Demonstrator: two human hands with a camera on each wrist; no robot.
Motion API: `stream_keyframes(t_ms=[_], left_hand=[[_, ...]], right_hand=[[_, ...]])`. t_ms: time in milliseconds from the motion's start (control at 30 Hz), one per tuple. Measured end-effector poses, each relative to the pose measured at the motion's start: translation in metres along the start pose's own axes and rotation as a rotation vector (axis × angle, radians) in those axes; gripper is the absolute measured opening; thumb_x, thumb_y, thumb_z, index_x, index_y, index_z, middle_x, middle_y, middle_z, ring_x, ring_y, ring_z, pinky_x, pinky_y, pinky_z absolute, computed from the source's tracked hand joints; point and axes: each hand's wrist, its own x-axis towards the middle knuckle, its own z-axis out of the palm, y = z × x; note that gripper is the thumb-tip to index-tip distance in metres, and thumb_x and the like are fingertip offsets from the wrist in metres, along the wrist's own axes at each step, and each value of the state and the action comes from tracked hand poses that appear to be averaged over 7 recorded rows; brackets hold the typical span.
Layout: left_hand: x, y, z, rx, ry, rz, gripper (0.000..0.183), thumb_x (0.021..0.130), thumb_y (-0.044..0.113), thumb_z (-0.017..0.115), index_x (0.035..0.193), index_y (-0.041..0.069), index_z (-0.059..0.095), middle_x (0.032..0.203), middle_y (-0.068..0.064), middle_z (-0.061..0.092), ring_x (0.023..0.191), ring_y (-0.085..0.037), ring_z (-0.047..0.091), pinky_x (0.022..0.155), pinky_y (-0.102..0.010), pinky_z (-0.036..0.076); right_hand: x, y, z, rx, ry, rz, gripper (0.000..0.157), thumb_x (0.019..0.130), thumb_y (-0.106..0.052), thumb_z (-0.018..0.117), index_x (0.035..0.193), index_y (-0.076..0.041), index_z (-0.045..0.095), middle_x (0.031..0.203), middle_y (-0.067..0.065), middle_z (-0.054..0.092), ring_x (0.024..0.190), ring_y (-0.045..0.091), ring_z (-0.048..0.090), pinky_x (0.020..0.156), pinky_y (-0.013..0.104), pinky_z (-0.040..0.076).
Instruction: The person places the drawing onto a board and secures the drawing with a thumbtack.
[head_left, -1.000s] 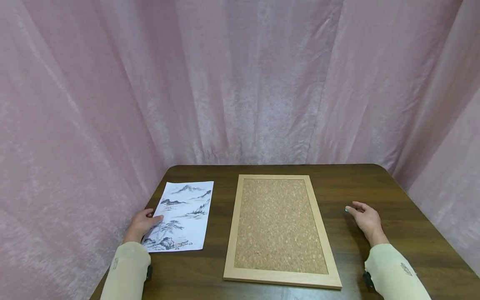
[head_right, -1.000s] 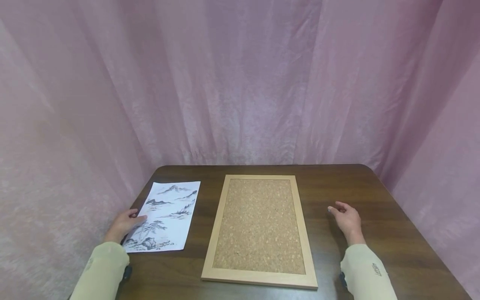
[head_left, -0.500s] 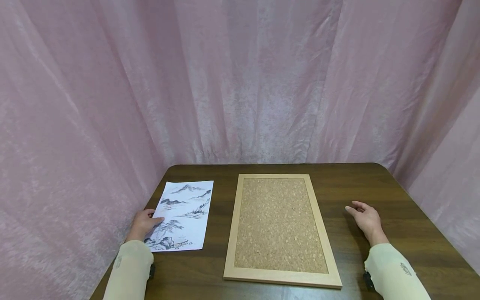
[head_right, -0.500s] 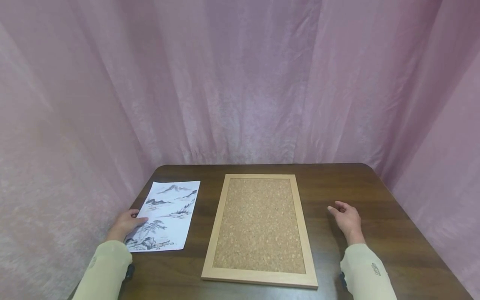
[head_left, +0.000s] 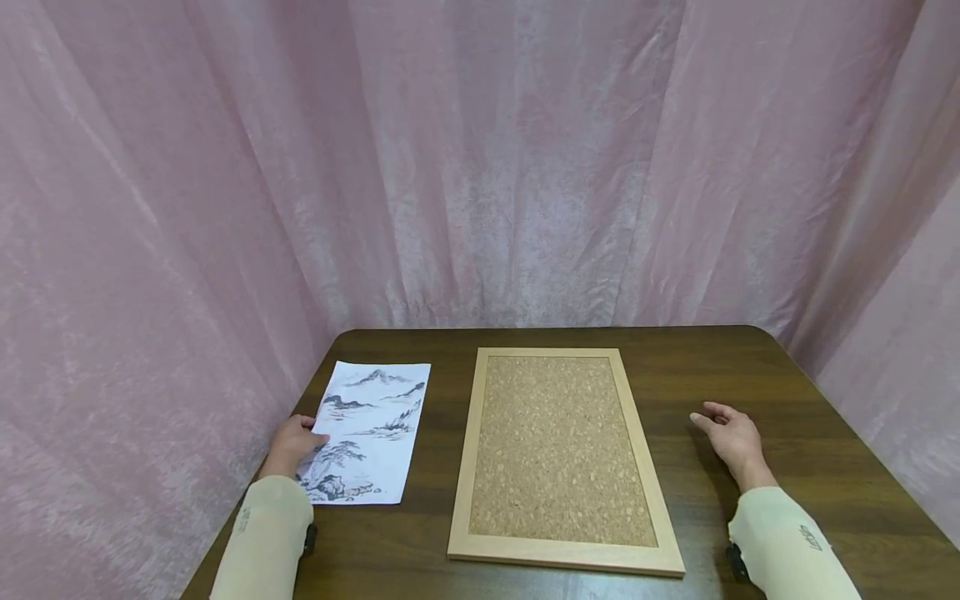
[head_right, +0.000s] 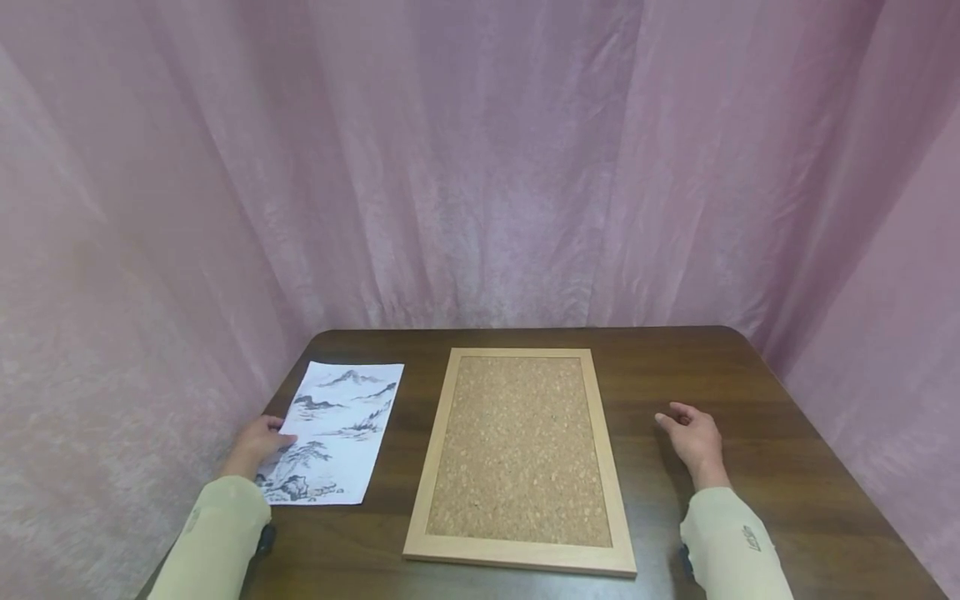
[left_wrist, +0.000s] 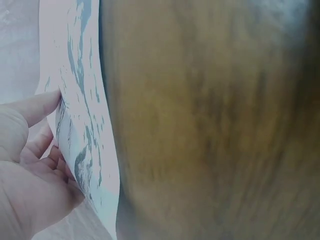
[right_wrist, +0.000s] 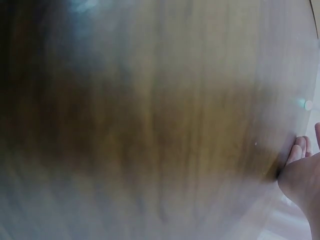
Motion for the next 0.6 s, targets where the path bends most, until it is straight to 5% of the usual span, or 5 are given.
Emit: stream_keyframes(t_ms=[333, 600], left_hand=[[0.0048, -0.0049, -0.0020, -0.014, -0.033, -0.007, 0.057, 0.085, 0.008, 0.071, 0.125, -0.022, 0.043, 0.123, -0.040, 0.049, 0.110, -0.048, 0.049, 0.100, -0.056, 0.038], [-0.0032, 0.0011, -0.0047, 0.016, 0.025, 0.003, 0.037, 0.097, 0.009, 0.048, 0.120, -0.019, 0.050, 0.115, -0.037, 0.053, 0.103, -0.047, 0.052, 0.093, -0.057, 0.041]], right_hand=[[0.0014, 0.0022, 0.0002, -0.065, 0.021, -0.015, 0.052, 0.099, -0.024, 0.059, 0.137, 0.011, 0.050, 0.140, 0.039, 0.042, 0.130, 0.052, 0.040, 0.104, 0.058, 0.035], [0.0011, -0.0004, 0.0012, -0.134, 0.071, -0.088, 0.041, 0.098, -0.018, 0.061, 0.126, 0.010, 0.059, 0.131, 0.033, 0.054, 0.123, 0.051, 0.047, 0.099, 0.058, 0.037]])
